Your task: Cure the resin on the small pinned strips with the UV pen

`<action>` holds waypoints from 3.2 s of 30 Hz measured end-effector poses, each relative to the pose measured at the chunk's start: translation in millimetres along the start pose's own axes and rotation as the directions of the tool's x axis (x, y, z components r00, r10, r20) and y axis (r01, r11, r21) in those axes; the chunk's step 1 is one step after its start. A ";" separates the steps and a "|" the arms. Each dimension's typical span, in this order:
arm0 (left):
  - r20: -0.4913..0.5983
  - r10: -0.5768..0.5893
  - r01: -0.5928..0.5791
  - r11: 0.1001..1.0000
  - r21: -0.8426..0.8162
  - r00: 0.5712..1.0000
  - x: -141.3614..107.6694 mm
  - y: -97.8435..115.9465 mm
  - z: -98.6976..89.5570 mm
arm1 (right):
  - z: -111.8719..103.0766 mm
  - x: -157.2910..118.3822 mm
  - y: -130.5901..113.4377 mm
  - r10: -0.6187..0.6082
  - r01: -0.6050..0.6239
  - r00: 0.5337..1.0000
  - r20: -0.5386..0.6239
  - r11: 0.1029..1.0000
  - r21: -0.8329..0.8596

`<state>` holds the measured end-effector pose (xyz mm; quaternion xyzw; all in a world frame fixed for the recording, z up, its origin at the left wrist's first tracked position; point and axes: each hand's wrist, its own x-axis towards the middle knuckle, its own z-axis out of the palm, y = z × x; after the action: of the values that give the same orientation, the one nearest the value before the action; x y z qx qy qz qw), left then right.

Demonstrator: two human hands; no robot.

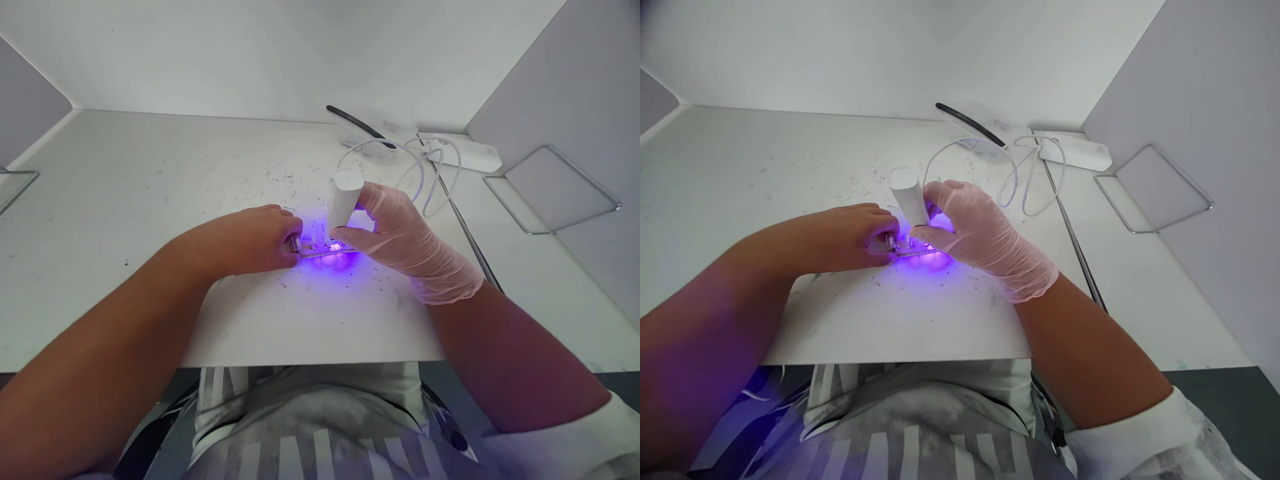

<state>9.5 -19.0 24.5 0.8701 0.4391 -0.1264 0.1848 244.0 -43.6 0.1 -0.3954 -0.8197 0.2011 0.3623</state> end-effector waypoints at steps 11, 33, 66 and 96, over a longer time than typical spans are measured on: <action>-0.010 0.017 -0.017 1.000 0.007 1.000 1.1 -2.5 1.6 | 1.1 -0.2 0.9 0.003 -0.003 1.000 0.000 1.000 0.017; -0.018 0.020 -0.019 1.000 0.021 1.000 -0.2 -2.7 1.3 | 1.9 -0.6 1.1 -0.001 0.001 1.000 -0.008 0.999 0.034; 0.048 -0.049 0.048 0.998 0.033 0.998 -3.4 -8.0 -0.1 | 3.1 -2.3 -3.4 0.023 -0.021 0.999 -0.037 0.998 0.053; 0.102 -0.166 0.165 0.986 0.022 0.981 -9.3 -8.2 -7.1 | 2.0 -3.7 -3.0 0.017 -0.015 0.999 -0.049 0.999 0.050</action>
<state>-2.1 -18.1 32.7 0.8241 0.4990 -0.1889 0.1904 242.5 -48.5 -0.9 -0.3976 -0.8021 0.2145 0.3907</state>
